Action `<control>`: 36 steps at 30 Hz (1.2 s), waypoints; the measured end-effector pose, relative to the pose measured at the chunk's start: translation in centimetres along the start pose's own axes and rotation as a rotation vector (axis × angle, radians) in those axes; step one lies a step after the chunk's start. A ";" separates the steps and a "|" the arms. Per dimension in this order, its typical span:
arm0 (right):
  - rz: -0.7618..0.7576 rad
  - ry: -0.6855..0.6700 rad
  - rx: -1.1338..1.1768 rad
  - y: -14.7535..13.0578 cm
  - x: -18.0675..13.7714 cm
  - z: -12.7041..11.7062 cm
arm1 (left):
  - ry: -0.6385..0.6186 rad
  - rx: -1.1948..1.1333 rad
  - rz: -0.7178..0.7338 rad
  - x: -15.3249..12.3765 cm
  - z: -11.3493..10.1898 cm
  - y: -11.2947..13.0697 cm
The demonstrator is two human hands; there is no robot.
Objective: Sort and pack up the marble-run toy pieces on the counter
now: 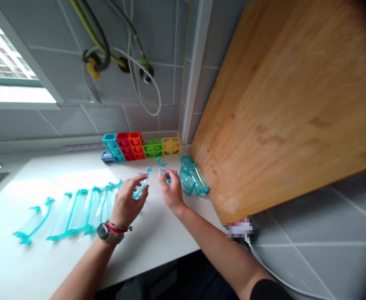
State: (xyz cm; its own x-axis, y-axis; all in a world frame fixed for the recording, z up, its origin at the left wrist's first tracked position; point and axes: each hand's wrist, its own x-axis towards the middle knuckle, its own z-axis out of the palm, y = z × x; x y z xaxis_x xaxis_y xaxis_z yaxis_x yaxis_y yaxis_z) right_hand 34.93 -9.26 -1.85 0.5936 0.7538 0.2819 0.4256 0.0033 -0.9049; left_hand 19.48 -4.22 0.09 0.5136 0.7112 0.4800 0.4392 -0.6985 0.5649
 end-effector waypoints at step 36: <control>-0.086 -0.350 -0.407 0.0 -2.7 -0.7 | -0.237 0.226 0.211 -1.3 3.1 -3.3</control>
State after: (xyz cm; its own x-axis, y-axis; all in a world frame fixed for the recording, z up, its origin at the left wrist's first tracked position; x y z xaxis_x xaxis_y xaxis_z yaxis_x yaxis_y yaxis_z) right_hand 33.78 -11.73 -2.41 0.3115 0.9360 0.1638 0.7342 -0.1276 -0.6669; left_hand 19.65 -3.08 -4.44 0.7544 0.5306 0.3864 0.4436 -0.8461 0.2955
